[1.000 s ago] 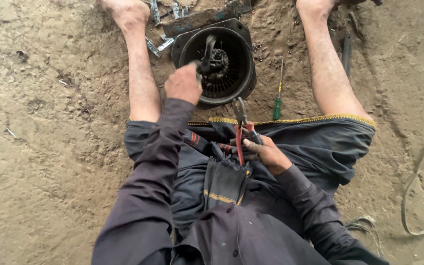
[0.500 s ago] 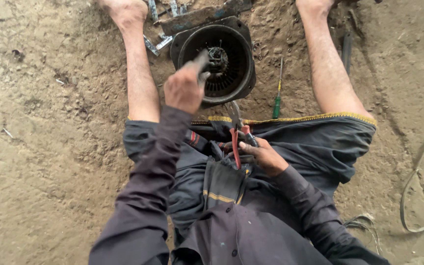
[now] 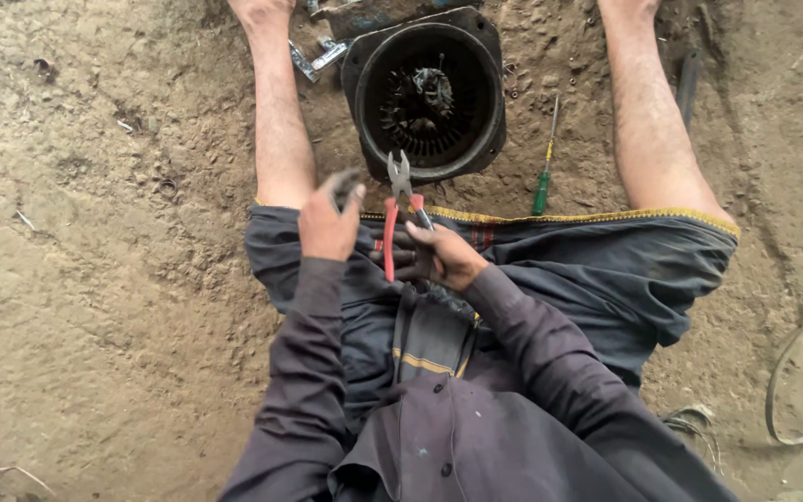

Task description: The person sits on the ground and uses pliers to pull and adjust wires inside a disassembled motor housing. They repeatedly reach into the motor, grasp internal components, and manipulate them with the tool while seated.

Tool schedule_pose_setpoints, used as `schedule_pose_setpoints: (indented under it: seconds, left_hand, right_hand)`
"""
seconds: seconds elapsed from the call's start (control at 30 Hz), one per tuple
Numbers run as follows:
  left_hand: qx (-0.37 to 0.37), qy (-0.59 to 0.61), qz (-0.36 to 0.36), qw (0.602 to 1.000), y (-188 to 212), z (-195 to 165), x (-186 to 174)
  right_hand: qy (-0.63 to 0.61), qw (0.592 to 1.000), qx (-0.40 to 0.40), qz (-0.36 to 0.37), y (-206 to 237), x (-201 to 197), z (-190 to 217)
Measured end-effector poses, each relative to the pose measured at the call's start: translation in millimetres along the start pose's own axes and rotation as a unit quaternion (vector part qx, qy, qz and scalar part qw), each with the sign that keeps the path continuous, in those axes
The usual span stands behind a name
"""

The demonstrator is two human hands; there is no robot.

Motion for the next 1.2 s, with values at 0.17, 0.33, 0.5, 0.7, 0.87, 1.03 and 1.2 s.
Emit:
schedule_pose_setpoints:
  seconds: [0.17,0.33,0.5,0.7,0.87,1.03,1.2]
  left_hand:
    - [-0.039,0.014,0.023,0.999,16.4,11.3,11.0]
    - [-0.030,0.028,0.013,0.999,8.6,15.0,15.4]
    - [-0.034,0.045,0.019,0.998,6.6,13.8,15.4]
    - [-0.076,0.063,0.037,0.994,14.6,13.6,12.6]
    - [-0.058,0.042,0.027,0.997,16.6,13.5,10.3]
    - [-0.044,0.045,0.028,0.998,17.2,13.9,15.6]
    - [0.009,0.024,0.006,1.000,20.8,12.5,15.5]
  right_hand:
    - [-0.069,0.998,-0.012,0.008,-22.5,-6.4,-7.6]
    - [-0.082,0.996,-0.013,0.034,-27.4,-10.0,-16.4]
    - [-0.056,0.998,-0.002,0.007,-29.1,-12.9,-15.1]
    - [-0.079,0.996,-0.030,0.012,-34.9,7.5,-9.7]
    - [-0.132,0.989,-0.071,-0.007,-39.9,26.7,-11.2]
    - [-0.130,0.990,-0.048,0.000,-45.4,30.3,-15.7]
    - [0.410,0.824,-0.327,-0.214,-31.2,15.2,-1.7]
Point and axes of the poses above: each hand's wrist, its own y-axis away from the middle knuckle, its own x-axis out of the palm, z = x × y, the point moved 3 cm from there along -y, towards the middle knuckle, and after that the axes turned 2 degrees about y, right-handed, at the moved point
